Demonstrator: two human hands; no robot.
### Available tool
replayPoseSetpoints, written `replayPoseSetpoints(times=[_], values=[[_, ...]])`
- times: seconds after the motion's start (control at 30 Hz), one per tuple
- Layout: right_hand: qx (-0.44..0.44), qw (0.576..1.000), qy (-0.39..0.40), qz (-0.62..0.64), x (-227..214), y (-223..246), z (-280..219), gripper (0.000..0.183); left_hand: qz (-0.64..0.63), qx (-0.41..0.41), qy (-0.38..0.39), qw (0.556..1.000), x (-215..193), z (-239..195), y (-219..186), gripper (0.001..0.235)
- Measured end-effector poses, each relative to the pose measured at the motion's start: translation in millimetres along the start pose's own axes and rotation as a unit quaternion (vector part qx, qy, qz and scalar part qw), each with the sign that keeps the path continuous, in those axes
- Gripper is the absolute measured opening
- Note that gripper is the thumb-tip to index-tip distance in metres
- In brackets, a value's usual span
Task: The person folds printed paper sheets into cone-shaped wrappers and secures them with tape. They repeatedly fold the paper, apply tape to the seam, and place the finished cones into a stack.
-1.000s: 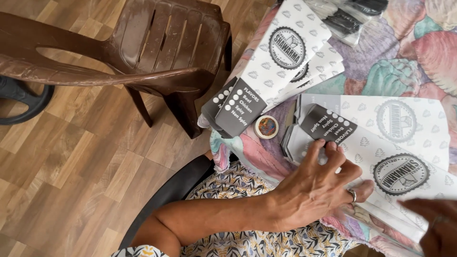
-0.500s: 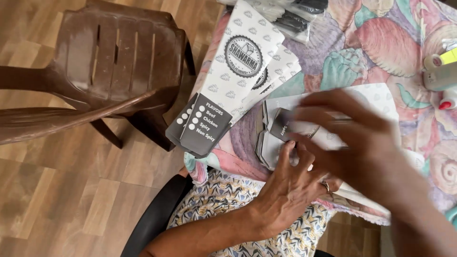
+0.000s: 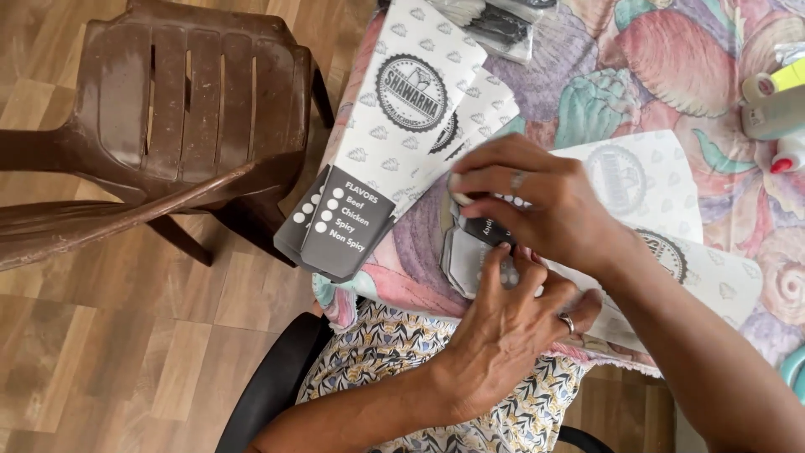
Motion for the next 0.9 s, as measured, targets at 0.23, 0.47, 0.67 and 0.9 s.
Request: replayPoseSetpoints(times=[0.23, 0.47, 0.67, 0.9], values=[[0.086, 0.995, 0.026, -0.035, -49.0, -22.5, -92.0, 0.028, 0.038, 0.025, 0.033, 0.998, 4.8, -2.1, -0.6, 0.092], [0.27, 0.938, -0.018, -0.215, -125.3, -44.8, -241.4, 0.024, 0.064, 0.033, 0.01, 0.997, 2.9, -1.5, -1.0, 0.087], [0.319, 0.923, -0.08, -0.198, -140.8, -23.8, -243.3, 0.027, 0.073, 0.03, 0.043, 0.996, 10.4, -1.5, 1.2, 0.089], [0.224, 0.962, -0.038, -0.152, -126.7, 8.1, -187.7, 0.027, 0.042, 0.02, 0.087, 0.995, 9.4, -2.7, 14.4, 0.09]])
Point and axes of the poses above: each hand's wrist, its own z-axis towards the middle knuckle, its own x-axis out of the palm, y = z × x, the point moved 8 cm from there along z, towards the middle knuckle, and after that the axes turned 8 degrees about -z, right-handed, at the moved point
